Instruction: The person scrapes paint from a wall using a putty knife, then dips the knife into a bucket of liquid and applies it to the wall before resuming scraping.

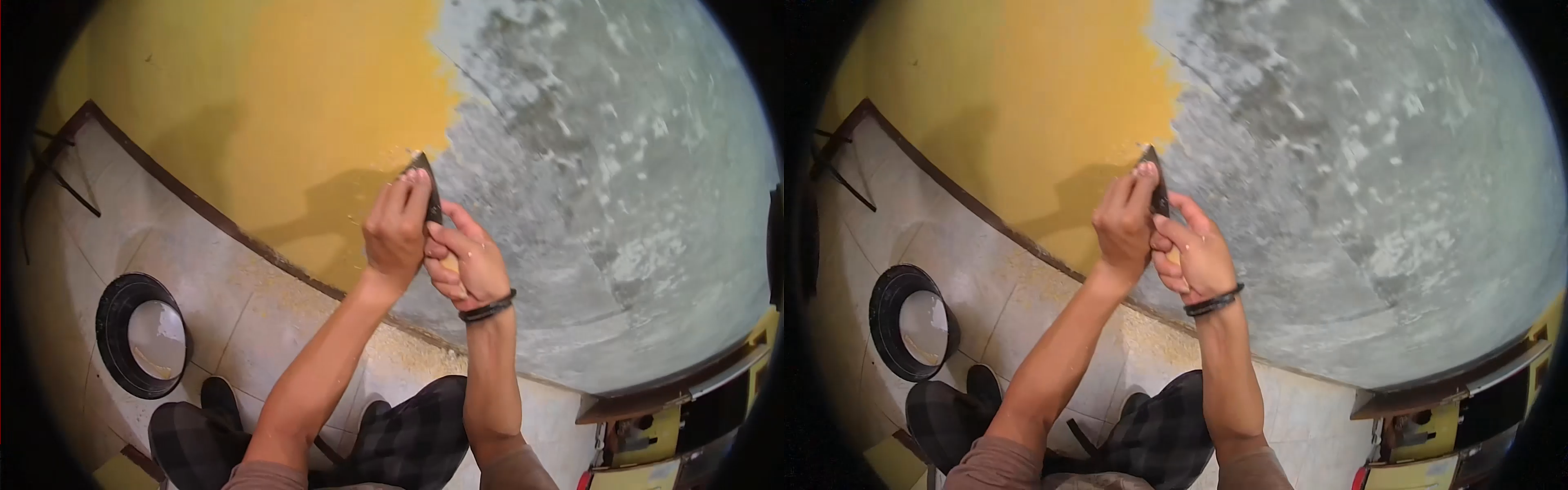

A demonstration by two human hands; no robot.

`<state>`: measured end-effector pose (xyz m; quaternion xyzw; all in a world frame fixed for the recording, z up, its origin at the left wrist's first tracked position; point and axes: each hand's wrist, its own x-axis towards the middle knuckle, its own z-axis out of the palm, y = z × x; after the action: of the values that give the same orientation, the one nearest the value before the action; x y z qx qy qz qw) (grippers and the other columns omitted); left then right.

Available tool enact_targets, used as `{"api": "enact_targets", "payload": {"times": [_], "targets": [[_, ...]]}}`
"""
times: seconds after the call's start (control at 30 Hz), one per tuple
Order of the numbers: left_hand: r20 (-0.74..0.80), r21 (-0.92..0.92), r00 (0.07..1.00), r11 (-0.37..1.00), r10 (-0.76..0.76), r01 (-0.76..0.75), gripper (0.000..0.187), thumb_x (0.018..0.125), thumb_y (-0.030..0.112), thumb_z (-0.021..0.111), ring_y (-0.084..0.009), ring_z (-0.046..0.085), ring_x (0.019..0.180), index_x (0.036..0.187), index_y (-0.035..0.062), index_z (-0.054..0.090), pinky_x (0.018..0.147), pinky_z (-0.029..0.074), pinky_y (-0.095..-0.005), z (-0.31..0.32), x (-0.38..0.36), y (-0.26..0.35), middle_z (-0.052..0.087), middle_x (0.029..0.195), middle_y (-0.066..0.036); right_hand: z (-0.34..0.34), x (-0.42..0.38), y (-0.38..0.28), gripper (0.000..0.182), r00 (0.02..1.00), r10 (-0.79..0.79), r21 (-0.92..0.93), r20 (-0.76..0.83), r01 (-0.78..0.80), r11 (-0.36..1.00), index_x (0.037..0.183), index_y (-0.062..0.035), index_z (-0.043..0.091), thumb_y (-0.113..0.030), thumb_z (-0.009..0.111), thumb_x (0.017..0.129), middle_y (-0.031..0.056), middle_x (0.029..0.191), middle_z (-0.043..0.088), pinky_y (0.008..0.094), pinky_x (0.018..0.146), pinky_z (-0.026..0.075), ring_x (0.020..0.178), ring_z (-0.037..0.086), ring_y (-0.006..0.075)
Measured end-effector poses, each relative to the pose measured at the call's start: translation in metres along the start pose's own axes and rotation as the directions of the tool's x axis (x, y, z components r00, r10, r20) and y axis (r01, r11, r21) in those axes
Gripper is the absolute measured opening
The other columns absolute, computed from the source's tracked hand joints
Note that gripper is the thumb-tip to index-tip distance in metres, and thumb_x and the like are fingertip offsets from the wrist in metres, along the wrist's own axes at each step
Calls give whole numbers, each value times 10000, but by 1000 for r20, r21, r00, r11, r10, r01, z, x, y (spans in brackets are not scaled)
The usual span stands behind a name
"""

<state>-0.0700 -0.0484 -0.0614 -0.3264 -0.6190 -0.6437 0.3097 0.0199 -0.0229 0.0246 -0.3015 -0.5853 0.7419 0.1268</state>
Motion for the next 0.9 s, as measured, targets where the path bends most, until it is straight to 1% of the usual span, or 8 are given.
{"api": "enact_targets", "payload": {"times": [0.07, 0.13, 0.2, 0.27, 0.33, 0.53, 0.73, 0.9], "targets": [[-9, -6, 995, 995, -98, 98, 280, 798, 93, 589, -305, 610, 762, 1059, -5, 613, 648, 516, -361, -3, 2, 6, 613, 877, -131, 0, -7, -1, 372, 1000, -2, -8, 4, 2, 1000, 1258, -86, 434, -80, 515, 895, 22, 662, 448, 193, 303, 191, 377, 334, 53], [14, -12, 997, 997, -76, 76, 262, 791, 83, 597, -303, 610, 767, 1038, -4, 614, 646, 515, -360, -3, -1, 7, 610, 862, -123, 4, -15, 0, 358, 998, -49, -86, -41, 46, 995, 1243, -88, 449, -87, 524, 893, 20, 667, 454, 195, 306, 197, 389, 345, 54], [-157, 83, 986, 996, 57, -44, 259, 777, 82, 608, -305, 607, 775, 1020, -9, 611, 638, 507, -360, 12, 2, -9, 605, 850, -124, 5, 5, -6, 358, 998, -59, -75, 34, 61, 995, 1239, -92, 450, -91, 533, 890, 20, 669, 464, 198, 308, 203, 397, 354, 54], [-55, 139, 998, 990, 19, -11, 265, 759, 75, 618, -308, 607, 774, 1010, -11, 611, 624, 498, -362, -5, 5, -7, 608, 853, -126, 8, 13, -4, 367, 999, -3, -10, 42, 4, 1000, 1246, -88, 446, -87, 536, 890, 20, 671, 468, 201, 310, 203, 395, 350, 53], [-3, 26, 995, 995, -98, 98, 257, 750, 67, 617, -310, 607, 765, 996, -6, 613, 624, 496, -365, -15, 14, -6, 605, 843, -126, 15, 6, 0, 383, 999, -15, -49, 35, 16, 999, 1266, -88, 428, -96, 531, 897, 15, 671, 468, 200, 315, 202, 398, 348, 53], [4, -23, 998, 998, -63, 63, 248, 795, 137, 612, -302, 603, 743, 994, -10, 615, 633, 500, -366, -5, 0, -2, 599, 837, -131, 4, -16, 13, 417, 993, -112, 64, 38, 109, 992, 1323, -92, 370, -118, 522, 935, 37, 714, 484, 181, 331, 215, 410, 338, 39], [-25, -70, 999, 997, -35, 34, 331, 848, 257, 553, -319, 597, 740, 1015, -23, 612, 631, 498, -370, -4, 1, -10, 603, 884, -156, 16, -5, 13, 421, 997, -68, 16, -30, 68, 998, 1321, -78, 384, -98, 522, 923, 44, 712, 489, 186, 318, 212, 410, 355, 56], [-56, -9, 998, 1000, -17, 16, 259, 781, 93, 605, -315, 600, 750, 1020, -7, 617, 624, 497, -373, 2, -2, 2, 615, 885, -149, -10, -6, 7, 408, 997, -57, 42, 48, 55, 998, 1282, -48, 423, -89, 543, 895, 45, 687, 493, 205, 303, 212, 392, 358, 66]]}}
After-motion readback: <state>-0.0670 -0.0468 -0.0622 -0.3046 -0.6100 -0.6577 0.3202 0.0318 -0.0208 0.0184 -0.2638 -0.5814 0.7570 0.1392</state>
